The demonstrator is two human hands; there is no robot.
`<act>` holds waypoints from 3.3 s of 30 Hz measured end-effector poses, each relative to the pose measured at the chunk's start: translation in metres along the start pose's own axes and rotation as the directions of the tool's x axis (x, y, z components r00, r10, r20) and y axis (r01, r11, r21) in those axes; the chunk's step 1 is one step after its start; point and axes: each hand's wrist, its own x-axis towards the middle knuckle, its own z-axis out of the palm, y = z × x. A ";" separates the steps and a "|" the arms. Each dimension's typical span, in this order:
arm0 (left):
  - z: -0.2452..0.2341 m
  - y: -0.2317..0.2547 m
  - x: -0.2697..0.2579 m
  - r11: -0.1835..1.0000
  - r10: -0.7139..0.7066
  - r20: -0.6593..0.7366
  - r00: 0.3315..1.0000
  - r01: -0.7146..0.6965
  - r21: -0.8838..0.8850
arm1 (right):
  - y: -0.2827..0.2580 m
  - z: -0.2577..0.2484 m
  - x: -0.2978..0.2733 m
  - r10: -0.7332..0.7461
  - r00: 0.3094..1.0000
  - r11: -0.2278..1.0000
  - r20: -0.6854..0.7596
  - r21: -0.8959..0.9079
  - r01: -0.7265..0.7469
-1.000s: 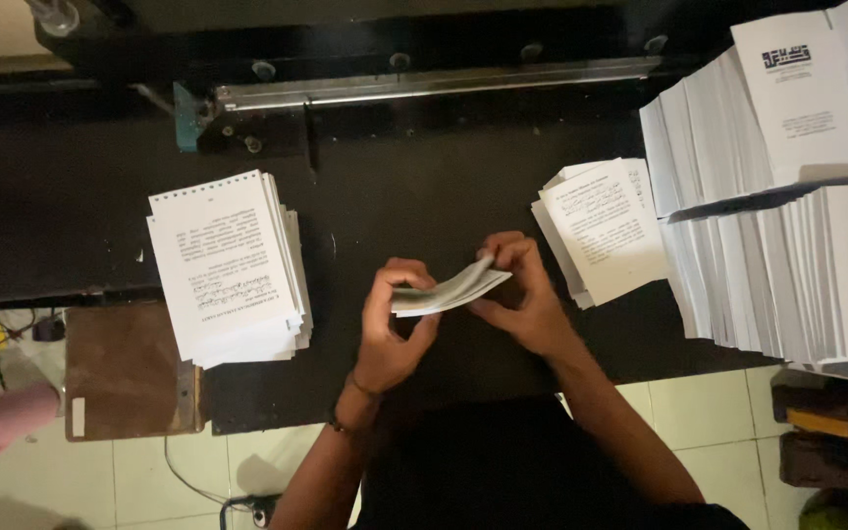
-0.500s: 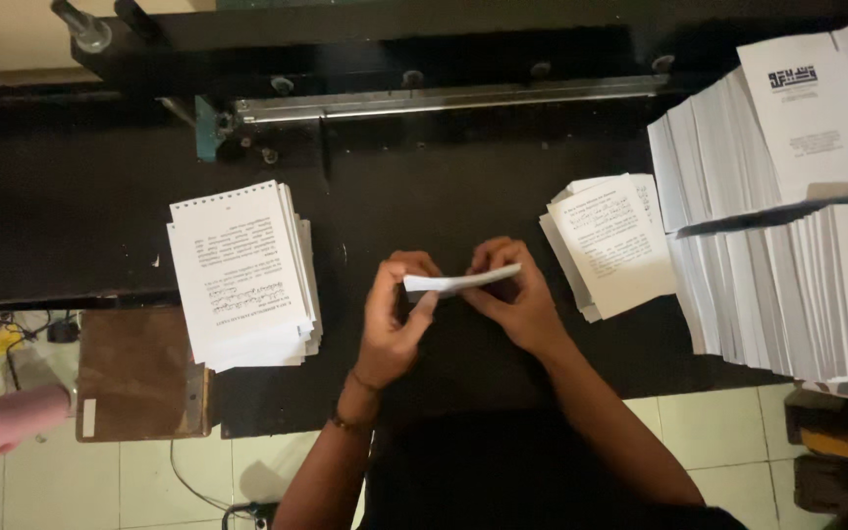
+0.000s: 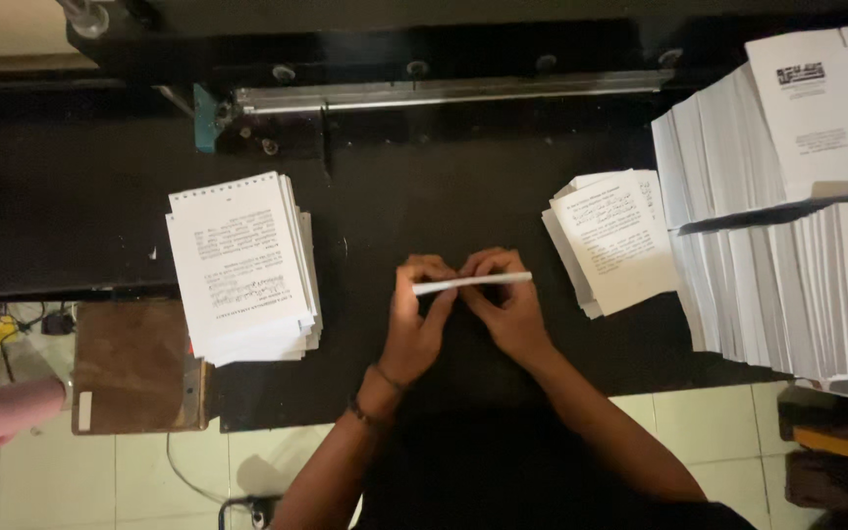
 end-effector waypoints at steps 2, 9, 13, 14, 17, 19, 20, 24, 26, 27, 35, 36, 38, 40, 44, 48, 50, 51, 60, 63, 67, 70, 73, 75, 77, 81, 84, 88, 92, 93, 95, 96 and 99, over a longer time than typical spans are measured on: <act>0.000 0.002 0.001 1.000 0.014 0.021 1.000 -0.014 0.015 | -0.013 -0.002 0.002 0.030 1.000 1.000 0.010 -0.006 -0.030; 0.002 -0.005 -0.006 0.999 -0.022 0.023 0.999 0.021 0.040 | 0.010 -0.011 -0.001 0.096 0.992 0.991 0.085 -0.099 -0.088; -0.007 0.001 -0.011 0.990 -0.054 0.054 0.997 0.046 0.133 | 0.020 -0.043 -0.016 0.276 0.951 0.925 0.136 -0.306 -0.225; -0.008 0.009 -0.011 0.971 -0.233 0.019 0.972 0.231 0.064 | -0.012 -0.035 -0.011 0.369 0.909 0.900 0.192 -0.317 -0.299; -0.015 0.009 -0.010 0.873 -0.487 -0.032 0.873 0.486 -0.028 | -0.034 -0.023 -0.019 0.473 0.853 0.877 0.223 -0.218 -0.429; -0.019 0.002 -0.007 0.827 -0.562 -0.060 0.825 0.561 -0.047 | -0.030 -0.015 -0.024 0.490 0.848 0.872 0.202 -0.101 -0.479; -0.021 -0.001 -0.006 0.825 -0.565 -0.087 0.821 0.565 -0.027 | -0.030 -0.010 -0.024 0.481 0.868 0.876 0.125 -0.032 -0.481; -0.030 -0.033 -0.003 0.862 -0.503 -0.164 0.848 0.505 -0.036 | -0.008 0.000 -0.020 0.528 0.849 0.848 -0.017 0.070 -0.526; -0.032 -0.021 -0.008 0.850 -0.520 -0.205 0.829 0.527 -0.026 | -0.018 0.004 -0.003 0.568 0.823 0.823 -0.023 0.026 -0.567; -0.032 -0.015 -0.009 0.836 -0.535 -0.239 0.810 0.548 -0.015 | -0.024 0.005 0.006 0.603 0.797 0.797 -0.038 -0.014 -0.604; -0.029 0.009 -0.029 0.826 -0.340 -0.315 0.886 0.442 0.351 | 0.021 0.057 0.101 0.490 0.867 0.866 -0.086 0.164 -0.473; -0.029 0.010 -0.030 0.806 -0.311 -0.284 0.907 0.410 0.428 | 0.029 0.066 0.112 0.469 0.878 0.867 -0.098 0.241 -0.436; -0.030 0.004 -0.032 0.808 -0.310 -0.270 0.912 0.402 0.431 | 0.041 0.077 0.129 0.482 0.872 0.856 -0.088 0.262 -0.446; -0.031 -0.001 -0.032 0.813 -0.301 -0.256 0.918 0.388 0.434 | 0.045 0.087 0.143 0.486 0.871 0.848 -0.075 0.280 -0.450; -0.031 0.000 -0.032 0.849 -0.155 -0.279 0.948 0.272 0.453 | 0.023 0.096 0.152 0.595 0.801 0.787 -0.069 0.255 -0.562; -0.031 0.002 -0.031 0.858 -0.162 -0.240 0.957 0.256 0.446 | 0.027 0.097 0.165 0.578 0.814 0.801 -0.063 0.237 -0.550; -0.029 0.003 -0.032 0.861 -0.148 -0.227 0.963 0.238 0.449 | 0.034 0.096 0.171 0.571 0.819 0.805 -0.061 0.239 -0.543; -0.029 0.004 -0.033 0.864 -0.136 -0.215 0.967 0.222 0.451 | 0.038 0.096 0.172 0.565 0.823 0.808 -0.058 0.242 -0.537; -0.020 0.010 -0.036 0.869 -0.122 -0.174 0.977 0.190 0.457 | 0.050 0.093 0.169 0.477 0.879 0.854 -0.029 0.253 -0.455; -0.020 0.009 -0.036 0.862 -0.167 -0.182 0.969 0.233 0.450 | 0.056 0.093 0.171 0.499 0.866 0.849 -0.040 0.225 -0.479; -0.018 0.009 -0.036 0.867 -0.107 -0.183 0.977 0.182 0.464 | 0.068 0.095 0.172 0.494 0.868 0.848 -0.050 0.248 -0.468; -0.018 0.008 -0.038 0.842 -0.084 -0.164 0.983 0.158 0.515 | 0.070 0.094 0.170 0.468 0.882 0.859 -0.051 0.262 -0.440; -0.018 0.010 -0.038 0.839 -0.077 -0.161 0.984 0.151 0.523 | 0.065 0.096 0.170 0.450 0.892 0.859 -0.040 0.294 -0.420; -0.018 0.008 -0.038 0.838 -0.079 -0.152 0.985 0.148 0.525 | 0.060 0.095 0.169 0.496 0.867 0.841 -0.044 0.273 -0.467; -0.018 0.006 -0.037 0.837 -0.071 -0.148 0.986 0.140 0.529 | 0.093 0.095 0.175 0.473 0.880 0.843 -0.047 0.315 -0.436; -0.017 0.004 -0.039 0.819 -0.064 -0.150 0.987 0.138 0.557 | 0.079 0.096 0.172 0.488 0.871 0.832 -0.052 0.331 -0.446; -0.017 0.008 -0.033 0.822 -0.236 -0.178 0.955 0.294 0.487 | 0.123 0.093 0.178 0.431 0.900 0.845 -0.066 0.380 -0.377; -0.008 -0.020 -0.029 0.883 -0.455 -0.218 0.864 0.469 0.017 | 0.111 0.088 0.169 0.465 0.884 0.818 -0.044 0.404 -0.410; 0.011 0.013 0.001 0.824 -0.512 -0.274 0.814 0.376 -0.423 | 0.044 0.070 0.116 0.456 0.886 0.838 -0.081 0.375 -0.396; 0.014 0.020 0.008 0.830 -0.489 -0.298 0.820 0.331 -0.449 | 0.011 0.064 0.097 0.474 0.872 0.843 -0.119 0.347 -0.411; 0.018 0.021 0.005 0.863 -0.431 -0.349 0.832 0.268 -0.428 | -0.035 0.059 0.060 0.496 0.858 0.851 -0.136 0.273 -0.449; 0.019 0.021 0.001 0.893 -0.376 -0.395 0.838 0.214 -0.396 | -0.056 0.057 0.038 0.520 0.839 0.849 -0.160 0.207 -0.487; 0.020 0.041 -0.014 0.953 -0.293 -0.580 0.760 0.183 -0.243 | -0.083 0.050 0.012 0.458 0.885 0.880 0.083 0.093 -0.465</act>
